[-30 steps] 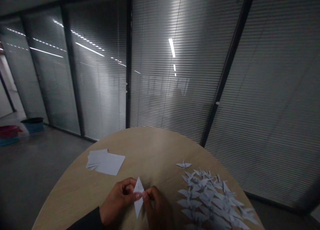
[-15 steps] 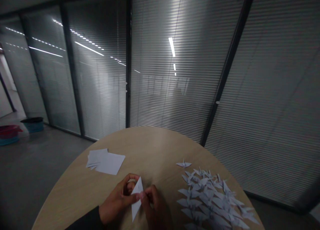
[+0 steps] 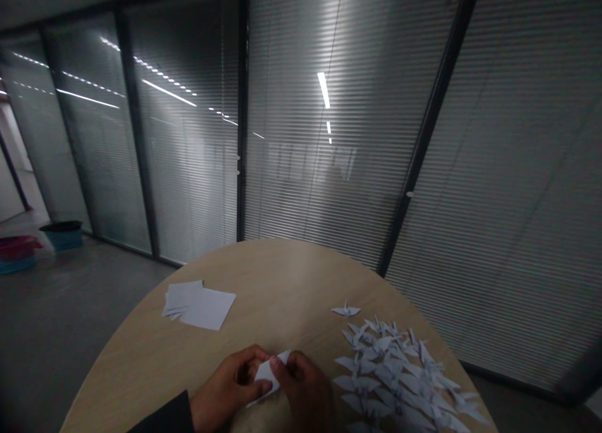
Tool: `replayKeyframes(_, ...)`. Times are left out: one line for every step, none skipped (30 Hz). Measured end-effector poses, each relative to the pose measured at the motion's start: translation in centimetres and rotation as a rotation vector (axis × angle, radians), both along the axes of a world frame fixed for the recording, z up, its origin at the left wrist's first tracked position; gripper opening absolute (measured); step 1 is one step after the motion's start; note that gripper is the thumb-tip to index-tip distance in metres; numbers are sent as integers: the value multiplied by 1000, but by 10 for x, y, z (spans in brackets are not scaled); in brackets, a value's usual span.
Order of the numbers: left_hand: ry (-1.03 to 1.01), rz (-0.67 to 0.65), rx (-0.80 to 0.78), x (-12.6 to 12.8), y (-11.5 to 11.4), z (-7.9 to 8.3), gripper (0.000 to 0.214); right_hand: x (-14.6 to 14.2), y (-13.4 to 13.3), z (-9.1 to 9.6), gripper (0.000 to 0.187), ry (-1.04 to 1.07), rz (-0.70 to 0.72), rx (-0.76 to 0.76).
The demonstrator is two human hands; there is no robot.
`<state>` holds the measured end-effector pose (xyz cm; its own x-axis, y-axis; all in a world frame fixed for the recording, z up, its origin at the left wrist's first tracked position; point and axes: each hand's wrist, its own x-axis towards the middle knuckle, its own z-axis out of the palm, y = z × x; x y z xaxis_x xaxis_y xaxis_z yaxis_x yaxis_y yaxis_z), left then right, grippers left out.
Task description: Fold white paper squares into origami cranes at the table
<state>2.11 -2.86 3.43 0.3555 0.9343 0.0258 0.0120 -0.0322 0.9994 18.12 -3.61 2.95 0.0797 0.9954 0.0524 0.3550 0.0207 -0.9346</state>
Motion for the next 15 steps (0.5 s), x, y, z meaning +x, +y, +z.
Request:
replayKeyframes(0,-24,-20,0,0,0,34,1,1,-1,40,2,-31,-7)
replayKeyframes(-4,-41,-37,1,0,0,39,2,2,-2,41,2,-65,-9)
replayKeyframes(-11,-53,-54,1,0,0,44,3,2,-3,42,6,-90,-7)
replayKeyframes(-19,-58,-68,2,1,0,48,4,3,-4,42,15,-109,0)
replayKeyframes(-26,-56,-80,2,0,0,50,4,3,-4,42,29,-119,7)
replayKeyframes(-31,-57,-94,2,0,1,51,5,3,-3,42,45,-125,10)
replayKeyframes(-35,-61,-107,2,-1,2,51,6,2,-2,43,66,-130,10)
replayKeyframes(-41,-65,-118,2,-1,4,50,7,2,1,43,88,-138,9)
replayKeyframes(-47,-70,-129,2,-2,5,48,7,1,3,43,112,-149,8)
replayKeyframes(-53,-74,-138,2,-3,7,47,8,1,6,43,134,-157,7)
replayKeyframes(-59,-76,-146,3,-4,9,46,8,1,8,43,154,-159,7)
replayKeyframes(-64,-76,-153,3,-5,10,45,8,0,10,43,170,-155,11)
replayKeyframes(-68,-72,-159,4,-5,11,46,7,0,11,43,178,-151,20)
replayKeyframes(-73,-64,-166,4,-6,11,47,7,0,12,44,173,-156,37)
replayKeyframes(-78,-54,-172,5,-6,11,48,7,0,13,45,155,-169,65)
